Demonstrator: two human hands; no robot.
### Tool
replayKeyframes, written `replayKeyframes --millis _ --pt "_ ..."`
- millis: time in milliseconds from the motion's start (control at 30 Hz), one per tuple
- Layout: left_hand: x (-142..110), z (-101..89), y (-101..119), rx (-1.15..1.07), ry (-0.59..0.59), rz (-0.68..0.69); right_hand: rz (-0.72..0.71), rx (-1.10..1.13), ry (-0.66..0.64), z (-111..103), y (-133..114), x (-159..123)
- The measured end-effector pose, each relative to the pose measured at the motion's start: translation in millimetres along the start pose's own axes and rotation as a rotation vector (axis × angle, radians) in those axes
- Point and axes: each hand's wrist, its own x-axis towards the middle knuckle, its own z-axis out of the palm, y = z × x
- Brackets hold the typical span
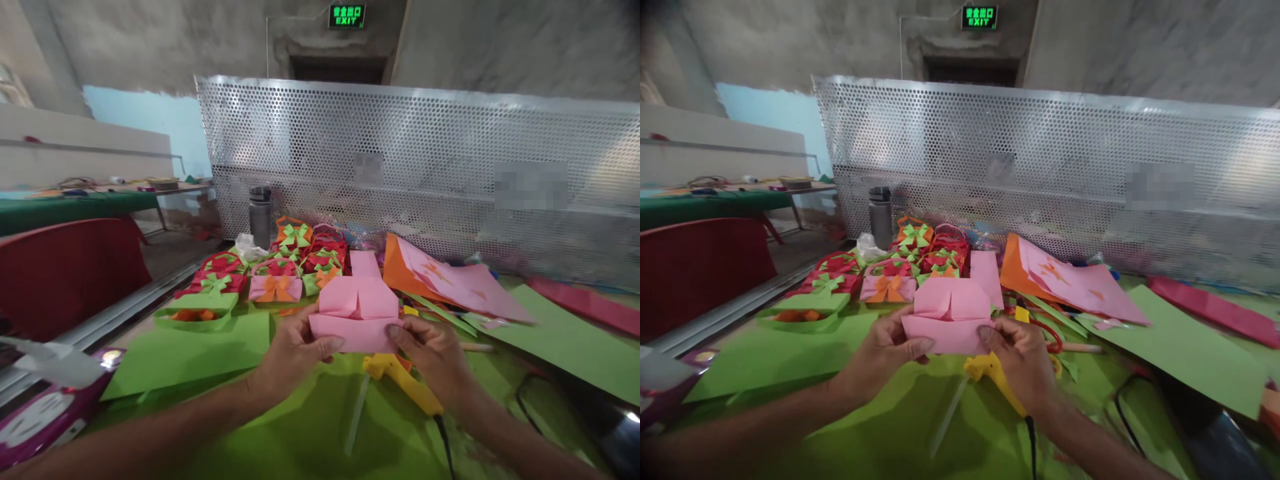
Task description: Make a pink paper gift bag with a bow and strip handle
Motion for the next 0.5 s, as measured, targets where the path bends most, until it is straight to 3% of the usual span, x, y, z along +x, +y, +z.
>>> replayKeyframes --millis 167,333,500 --pt "-3.9 3.2 3.8 -0.033 0.000 0.107 0.078 0.224 0.019 -2.6 8.6 5.1" --pt "-15.7 5.9 10.3 0.185 -0.034 0.288 0.229 0.585 -0.014 -0.3 2.0 11.4" --pt "-28.1 11.5 21.8 0.273 -0.088 0.371 0.279 0.669 -0.119 5.3 -7.2 10.0"
